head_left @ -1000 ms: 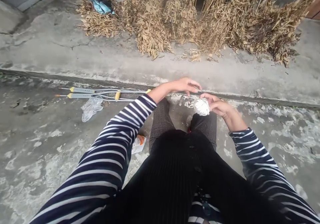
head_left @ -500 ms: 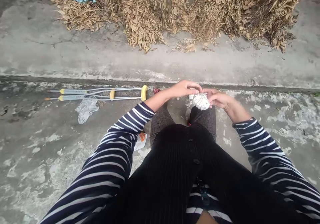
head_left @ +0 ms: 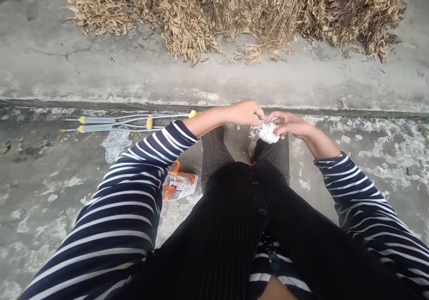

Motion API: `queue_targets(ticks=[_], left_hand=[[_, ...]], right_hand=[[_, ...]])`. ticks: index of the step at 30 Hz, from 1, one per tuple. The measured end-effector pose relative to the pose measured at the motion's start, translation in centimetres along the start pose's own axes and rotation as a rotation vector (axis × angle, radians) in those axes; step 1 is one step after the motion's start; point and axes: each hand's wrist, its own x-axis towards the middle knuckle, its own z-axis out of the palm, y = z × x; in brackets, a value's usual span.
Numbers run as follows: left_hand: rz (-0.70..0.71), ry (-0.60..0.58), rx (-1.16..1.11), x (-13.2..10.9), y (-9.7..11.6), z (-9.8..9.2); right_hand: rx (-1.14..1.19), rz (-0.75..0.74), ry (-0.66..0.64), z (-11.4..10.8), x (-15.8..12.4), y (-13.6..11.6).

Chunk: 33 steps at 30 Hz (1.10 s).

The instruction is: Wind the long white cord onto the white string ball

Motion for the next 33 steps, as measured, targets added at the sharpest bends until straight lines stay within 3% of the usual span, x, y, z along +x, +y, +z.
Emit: queue_targets(ticks=[4, 6, 11, 16, 20, 22, 24, 28, 33], left_hand=[[-0.078, -0.302, -0.08, 0.7, -1.1, -1.8], [-0.142, -0.398, -0.134, 1.0, -1.7, -2.3], [-0.302, -0.426, -0.295, 0.4, -2.2, -2.6], [-0.182, -0.275, -0.633, -1.7, -2.4, -1.1], [-0.016, 0.084, -0.978, -2.4, -2.2, 1.6], [0.01, 0.294, -1.109, -2.0, -1.8, 2.7], [-0.012, 0.429, -1.132, -1.5, -1.0, 3.0], [-0.038, 0.509, -1.015, -0.4, 0.9, 1.8], [0.024, 0.533, -1.001, 1.0, 2.0, -0.3]], right_hand=[[-0.24, -0.171, 0.046, -0.4, -0.1, -0.4], [-0.456, -0.296, 0.124, -0.5, -0.1, -0.4], [-1.002, -0.556, 0.38, -0.5, 0.3, 0.6], [-1.164, -0.778, 0.558, -0.5, 0.6, 2.4], [-1.113, -0.845, 0.563, -0.2, 0.8, 3.5], [-1.086, -0.837, 0.547, -0.1, 0.9, 3.6], [-1.075, -0.835, 0.555, -0.1, 0.9, 3.5], [-1.089, -0.837, 0.565, -0.5, 0.7, 2.4], [-1.089, -0.825, 0.394, -1.6, -0.6, -0.8]])
